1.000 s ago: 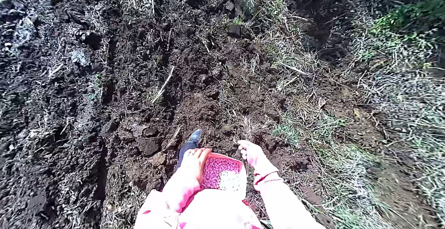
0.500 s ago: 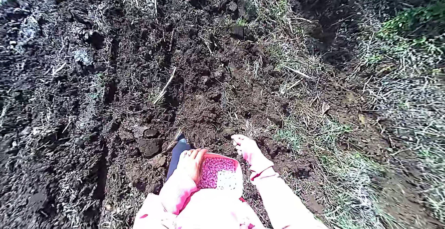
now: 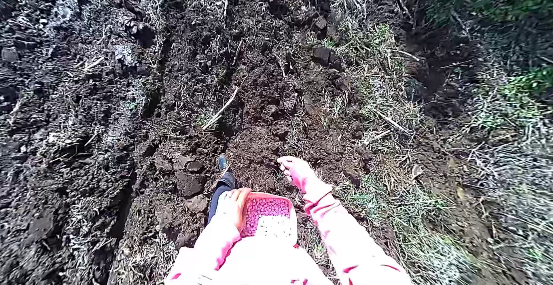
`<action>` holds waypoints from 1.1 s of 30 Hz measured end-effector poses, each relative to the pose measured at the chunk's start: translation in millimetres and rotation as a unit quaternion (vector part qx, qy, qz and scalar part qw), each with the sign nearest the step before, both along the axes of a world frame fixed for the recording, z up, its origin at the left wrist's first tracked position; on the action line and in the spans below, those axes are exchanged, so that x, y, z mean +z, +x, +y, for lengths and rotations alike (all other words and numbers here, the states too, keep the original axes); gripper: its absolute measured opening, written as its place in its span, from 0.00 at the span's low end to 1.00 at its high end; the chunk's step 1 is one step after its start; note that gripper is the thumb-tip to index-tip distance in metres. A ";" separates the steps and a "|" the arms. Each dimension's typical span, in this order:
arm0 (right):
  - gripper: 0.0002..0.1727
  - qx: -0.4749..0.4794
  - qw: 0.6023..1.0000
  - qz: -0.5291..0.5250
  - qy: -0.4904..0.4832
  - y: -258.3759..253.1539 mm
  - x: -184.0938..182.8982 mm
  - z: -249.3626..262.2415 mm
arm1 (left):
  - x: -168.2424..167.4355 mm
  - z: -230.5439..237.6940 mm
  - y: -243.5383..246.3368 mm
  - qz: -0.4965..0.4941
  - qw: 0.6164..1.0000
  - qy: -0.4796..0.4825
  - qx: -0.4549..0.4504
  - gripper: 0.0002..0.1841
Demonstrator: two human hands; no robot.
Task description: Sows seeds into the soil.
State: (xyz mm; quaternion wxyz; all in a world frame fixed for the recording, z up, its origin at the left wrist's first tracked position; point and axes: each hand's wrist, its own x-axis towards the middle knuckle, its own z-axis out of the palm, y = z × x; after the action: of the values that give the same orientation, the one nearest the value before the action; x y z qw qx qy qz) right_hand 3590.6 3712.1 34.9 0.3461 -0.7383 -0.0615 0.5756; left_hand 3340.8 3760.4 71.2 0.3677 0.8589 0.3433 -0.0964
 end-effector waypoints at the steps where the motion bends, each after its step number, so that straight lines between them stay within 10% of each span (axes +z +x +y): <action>1: 0.15 0.006 1.000 -0.012 -0.007 1.1 -0.2 12.2 | -3.4 9.1 -2.9 -0.008 1.000 0.006 0.010 0.21; 13: 0.17 -0.033 0.997 -0.052 0.043 29.2 26.1 225.2 | -11.7 167.0 -5.2 0.008 0.999 -0.037 0.025 0.21; 33: 0.13 -0.227 0.966 -0.006 -0.121 0.9 -41.4 120.1 | -9.0 258.6 -10.6 -0.031 0.998 0.009 0.060 0.21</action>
State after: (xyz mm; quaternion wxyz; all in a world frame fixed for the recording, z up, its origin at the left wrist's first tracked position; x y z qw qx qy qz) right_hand 3591.5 3832.2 -6.5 0.3756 -0.7729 0.1753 0.4805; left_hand 3330.2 4019.0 62.3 0.3752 0.8428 0.3834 -0.0441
